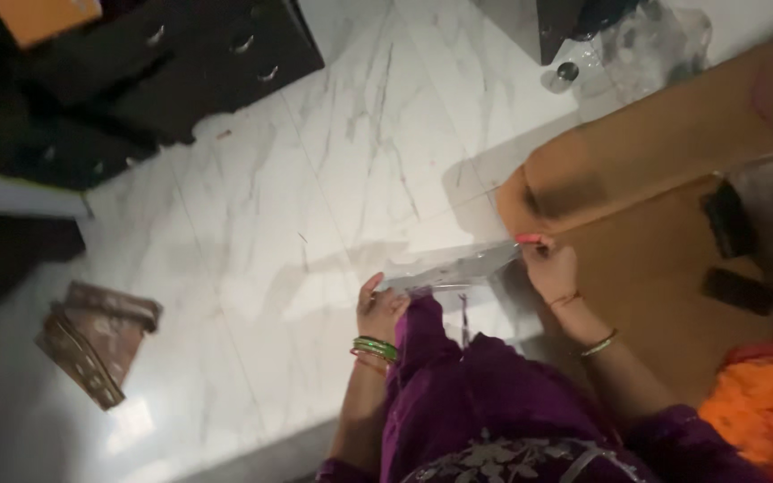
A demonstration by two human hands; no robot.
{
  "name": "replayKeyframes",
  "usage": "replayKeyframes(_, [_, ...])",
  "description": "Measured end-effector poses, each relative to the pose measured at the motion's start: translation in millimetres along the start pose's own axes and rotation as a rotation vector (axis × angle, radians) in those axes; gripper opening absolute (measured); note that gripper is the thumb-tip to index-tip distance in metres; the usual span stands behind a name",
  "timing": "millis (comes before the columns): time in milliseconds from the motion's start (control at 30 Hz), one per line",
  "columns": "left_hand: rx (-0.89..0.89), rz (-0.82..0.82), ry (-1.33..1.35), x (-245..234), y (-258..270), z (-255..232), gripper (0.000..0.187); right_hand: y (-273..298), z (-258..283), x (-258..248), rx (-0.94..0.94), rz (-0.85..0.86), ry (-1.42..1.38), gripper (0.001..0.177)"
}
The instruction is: The person removes hair clips from packaging, places them on a bed, and سپس gathers various small objects including containers, a decorative item, and paper from a bed and floor, placing some in a box and organizing others on a shelf.
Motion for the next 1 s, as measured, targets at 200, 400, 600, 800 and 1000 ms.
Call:
replayKeyframes(200, [-0.065,-0.06,-0.545,51.7,-88.3,-78.1,0.028,-75.6,77.8,-0.7,0.057,-0.205,-0.017,0.012])
replayKeyframes(400, [0.099,0.11,-0.67,138.9,-198.9,-117.3,0.021,-131.6,72.3,-3.3,0.254,-0.351,-0.398,0.009])
replayKeyframes(600, [-0.154,0.35,-0.475,260.3,-247.3,-63.4,0.013,-184.2,-9.8,-34.2,0.578,-0.512,-0.858,0.011])
replayKeyframes(800, [-0.119,0.803,-1.269,353.5,-260.2,-23.0,0.029,-238.8,-57.9,-69.3,0.621,-0.725,-1.069,0.025])
replayKeyframes(1000, [0.139,0.841,-1.585,444.5,-279.4,-3.1,0.032,-304.4,-73.3,-84.2,0.629,-0.653,-1.005,0.02])
Point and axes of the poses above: each hand's wrist, its own y-axis away from the middle knuckle, its own x-axis out of the palm, z = x × y, the point moved 7 cm from there along -y, towards the middle knuckle, and after that the axes turned 10 degrees about y, right-handed, at the moved point
